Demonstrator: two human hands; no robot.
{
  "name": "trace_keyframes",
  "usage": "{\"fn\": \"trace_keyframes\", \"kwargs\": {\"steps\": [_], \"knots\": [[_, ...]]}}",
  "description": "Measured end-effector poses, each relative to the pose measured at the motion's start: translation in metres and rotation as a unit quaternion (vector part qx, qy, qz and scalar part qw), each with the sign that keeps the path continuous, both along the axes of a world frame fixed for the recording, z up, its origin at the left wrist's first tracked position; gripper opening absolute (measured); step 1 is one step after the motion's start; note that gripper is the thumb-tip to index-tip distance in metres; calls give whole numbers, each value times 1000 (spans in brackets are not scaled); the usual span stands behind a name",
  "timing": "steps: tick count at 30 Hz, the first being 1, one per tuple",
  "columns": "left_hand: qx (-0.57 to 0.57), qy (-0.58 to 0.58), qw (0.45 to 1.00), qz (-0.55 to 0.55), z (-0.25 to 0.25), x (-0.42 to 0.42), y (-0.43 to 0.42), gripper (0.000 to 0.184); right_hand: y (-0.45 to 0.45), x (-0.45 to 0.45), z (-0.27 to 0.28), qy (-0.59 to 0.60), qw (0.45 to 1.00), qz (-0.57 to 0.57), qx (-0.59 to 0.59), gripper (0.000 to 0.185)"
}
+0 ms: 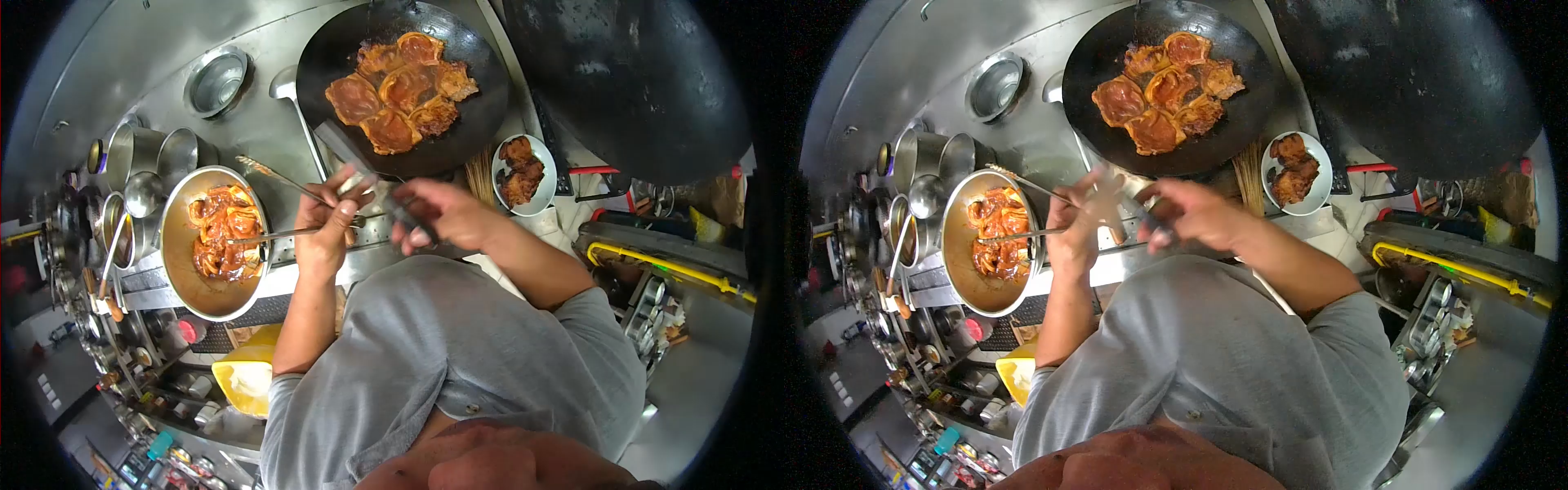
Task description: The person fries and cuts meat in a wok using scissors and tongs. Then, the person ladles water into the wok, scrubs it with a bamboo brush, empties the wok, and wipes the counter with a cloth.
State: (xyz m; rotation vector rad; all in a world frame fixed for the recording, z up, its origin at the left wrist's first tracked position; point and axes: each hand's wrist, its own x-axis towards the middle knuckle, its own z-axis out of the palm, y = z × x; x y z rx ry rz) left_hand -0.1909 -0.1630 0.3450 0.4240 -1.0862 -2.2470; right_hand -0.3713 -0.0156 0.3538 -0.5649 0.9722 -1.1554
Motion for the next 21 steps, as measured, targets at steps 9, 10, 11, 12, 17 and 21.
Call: {"fn": "trace_keyframes", "kwargs": {"steps": [9, 10, 11, 12, 17, 21], "knots": [[3, -127, 990, 58, -80, 76, 13, 21, -45, -198, -6, 647, 703, 31, 294, 67], [1, -132, 989, 60, -88, 83, 18, 21, -51, -205, -6, 649, 700, 38, 296, 67], [-4, -181, 982, 59, -91, 91, 23, 20, -55, -211, -7, 640, 696, 71, 318, 61], [-7, -186, 980, 67, -102, 99, 29, 20, -60, -215, -7, 630, 691, 103, 338, 58], [18, -217, 972, 92, -136, 126, 42, 20, -80, -221, -11, 622, 675, 157, 365, 59], [6, -240, 964, 113, -157, 140, 38, 19, -92, -229, -24, 612, 676, 190, 364, 62]]}}
